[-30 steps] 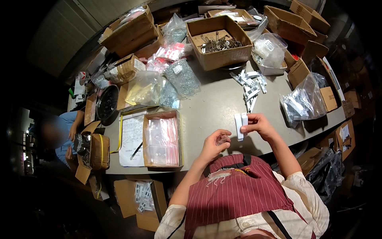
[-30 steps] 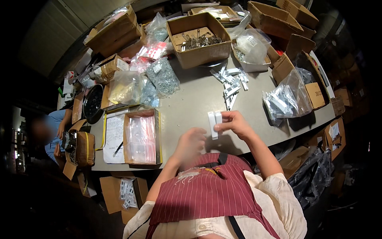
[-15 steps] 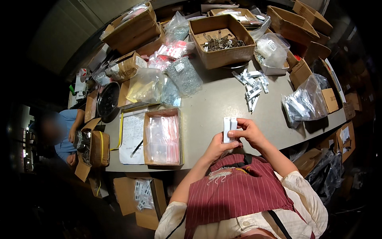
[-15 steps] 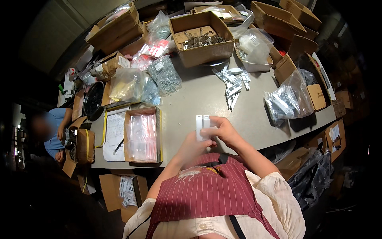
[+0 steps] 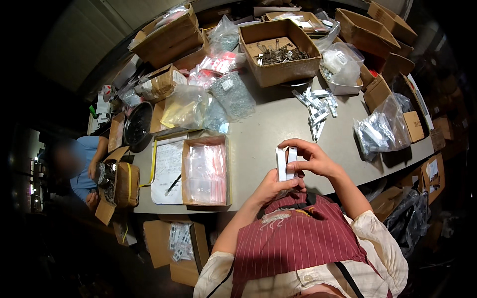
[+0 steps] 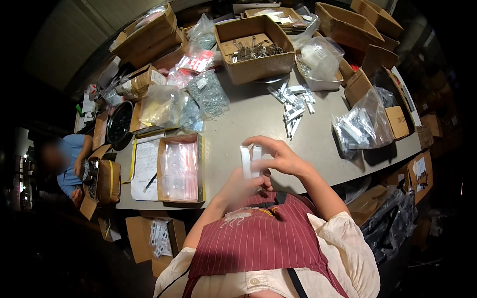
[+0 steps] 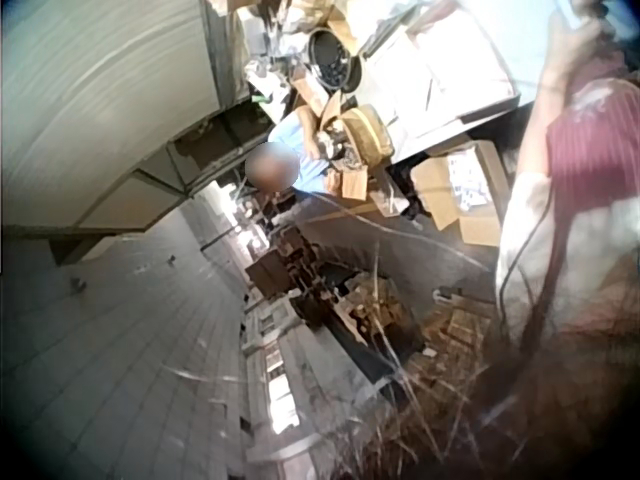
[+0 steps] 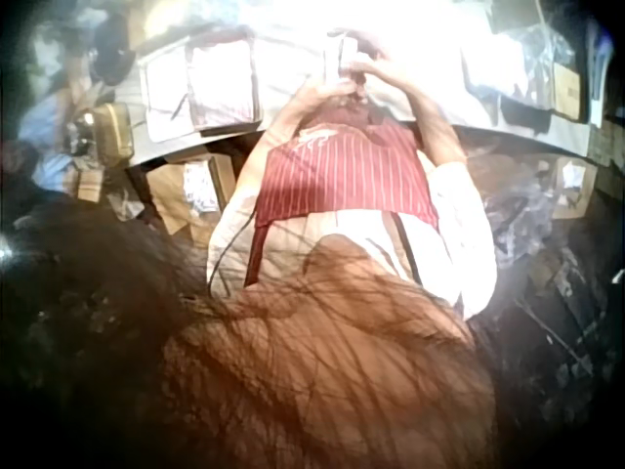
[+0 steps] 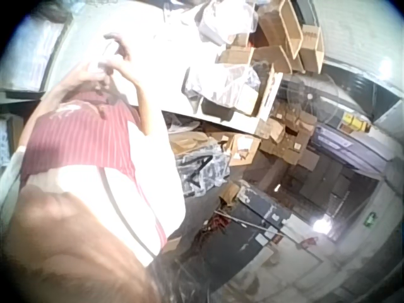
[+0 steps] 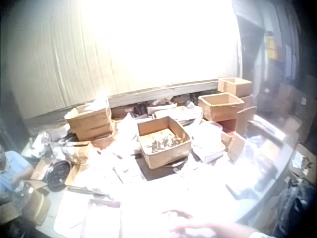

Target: The person repeatedly picks up small white rectangular components and metal fasteners from a cluttered table. They insert the fasteners into the components by hand and place the assembled units into a cardboard box. The process is repetitive, involving picking, inserting, and placing items one at a time.

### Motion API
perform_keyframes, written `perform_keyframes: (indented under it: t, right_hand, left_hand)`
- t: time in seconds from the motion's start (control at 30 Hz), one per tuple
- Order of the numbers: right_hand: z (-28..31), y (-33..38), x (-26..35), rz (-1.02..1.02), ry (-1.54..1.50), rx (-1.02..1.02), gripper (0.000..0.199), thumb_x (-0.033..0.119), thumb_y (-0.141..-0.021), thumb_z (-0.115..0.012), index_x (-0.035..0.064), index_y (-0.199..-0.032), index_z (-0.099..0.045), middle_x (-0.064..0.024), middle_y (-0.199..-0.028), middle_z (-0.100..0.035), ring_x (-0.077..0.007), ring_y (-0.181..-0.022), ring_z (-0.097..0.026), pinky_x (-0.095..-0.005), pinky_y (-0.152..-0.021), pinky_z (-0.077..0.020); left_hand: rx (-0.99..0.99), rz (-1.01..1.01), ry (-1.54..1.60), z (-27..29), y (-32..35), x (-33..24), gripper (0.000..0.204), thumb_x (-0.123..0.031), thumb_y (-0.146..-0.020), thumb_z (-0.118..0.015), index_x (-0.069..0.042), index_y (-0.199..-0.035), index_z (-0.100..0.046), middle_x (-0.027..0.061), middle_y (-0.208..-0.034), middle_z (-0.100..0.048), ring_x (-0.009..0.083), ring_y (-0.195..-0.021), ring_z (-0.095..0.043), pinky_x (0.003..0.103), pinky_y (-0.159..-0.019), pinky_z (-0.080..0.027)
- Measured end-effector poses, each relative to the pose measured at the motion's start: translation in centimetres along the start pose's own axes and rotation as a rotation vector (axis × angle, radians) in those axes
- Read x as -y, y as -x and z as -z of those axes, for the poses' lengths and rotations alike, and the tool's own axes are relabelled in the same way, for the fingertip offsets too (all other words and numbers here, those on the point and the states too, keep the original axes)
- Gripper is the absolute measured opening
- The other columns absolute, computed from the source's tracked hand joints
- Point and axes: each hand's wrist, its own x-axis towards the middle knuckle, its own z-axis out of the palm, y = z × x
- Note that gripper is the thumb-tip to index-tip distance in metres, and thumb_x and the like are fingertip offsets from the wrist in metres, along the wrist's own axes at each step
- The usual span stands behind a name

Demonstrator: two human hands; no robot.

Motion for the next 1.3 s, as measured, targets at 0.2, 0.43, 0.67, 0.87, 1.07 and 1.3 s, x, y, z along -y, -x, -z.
perform_keyframes:
  t: [0.2,0.43,0.67,0.87,1.07,1.3]
  right_hand:
    - [-0.7,0.2,-1.0,0.010,-0.097,-0.057,0.039,0.013,-0.091,-0.076,0.0021,-0.127,-0.066,-0.0056,-0.111,-0.069,-0.0153,-0.103,-0.064,-0.0320,-0.092,-0.0511]
    - [-0.7,0.2,-1.9,0.239,0.272,0.032,0.029,0.017,-0.095,-0.067,0.0045,-0.122,-0.069,-0.0106,-0.126,-0.067,-0.0238,-0.113,-0.063,-0.0383,-0.100,-0.0485]
    - [-1.1,0.2,-2.7,0.263,0.159,-0.092,0.021,0.021,-0.097,-0.068,0.0029,-0.106,-0.075,-0.0136,-0.129,-0.065,-0.0290,-0.124,-0.057,-0.0418,-0.107,-0.0441]
    - [-0.4,0.5,-2.4,0.400,0.358,0.139,0.021,0.023,-0.090,-0.075,0.0027,-0.095,-0.077,-0.0110,-0.132,-0.065,-0.0338,-0.134,-0.050,-0.0502,-0.113,-0.0374]
    - [-0.4,0.3,-0.9,0.471,0.454,0.189,0.011,-0.002,-0.084,-0.069,0.0013,-0.094,-0.070,-0.0124,-0.127,-0.066,-0.0314,-0.126,-0.057,-0.0442,-0.101,-0.0513]
    - [-0.5,0.4,-2.5,0.383,0.693,0.109,0.015,0.004,-0.085,-0.075,-0.0004,-0.097,-0.066,-0.0131,-0.112,-0.069,-0.0323,-0.100,-0.067,-0.0392,-0.086,-0.0553]
  left_hand:
    - [0.031,-0.040,-0.003,-0.1,0.5,0.0,0.027,0.004,-0.088,-0.058,-0.001,-0.115,-0.058,0.0079,-0.098,-0.064,0.0215,-0.094,-0.067,0.038,-0.083,-0.057]
    - [0.122,-0.085,0.080,2.0,-0.5,0.9,0.039,-0.007,-0.089,-0.074,0.001,-0.123,-0.057,0.0104,-0.104,-0.069,0.0238,-0.100,-0.071,0.038,-0.093,-0.058]
    - [0.104,-0.122,0.086,1.4,-0.4,0.1,0.044,-0.007,-0.090,-0.072,0.004,-0.130,-0.055,0.0143,-0.111,-0.069,0.0257,-0.106,-0.071,0.039,-0.097,-0.057]
    - [0.152,-0.221,-0.020,4.6,-1.8,2.8,0.056,-0.006,-0.087,-0.072,0.005,-0.138,-0.050,0.0151,-0.126,-0.064,0.0247,-0.114,-0.068,0.038,-0.100,-0.056]
    - [0.319,-0.162,0.232,5.8,-0.4,3.1,0.065,-0.009,-0.085,-0.075,0.005,-0.141,-0.046,0.0084,-0.130,-0.058,0.0172,-0.113,-0.062,0.028,-0.097,-0.050]
    - [-0.321,-0.287,-0.729,6.1,-1.0,5.6,0.036,-0.015,-0.099,-0.063,0.000,-0.132,-0.063,0.0126,-0.107,-0.074,0.0193,-0.096,-0.070,0.031,-0.086,-0.053]
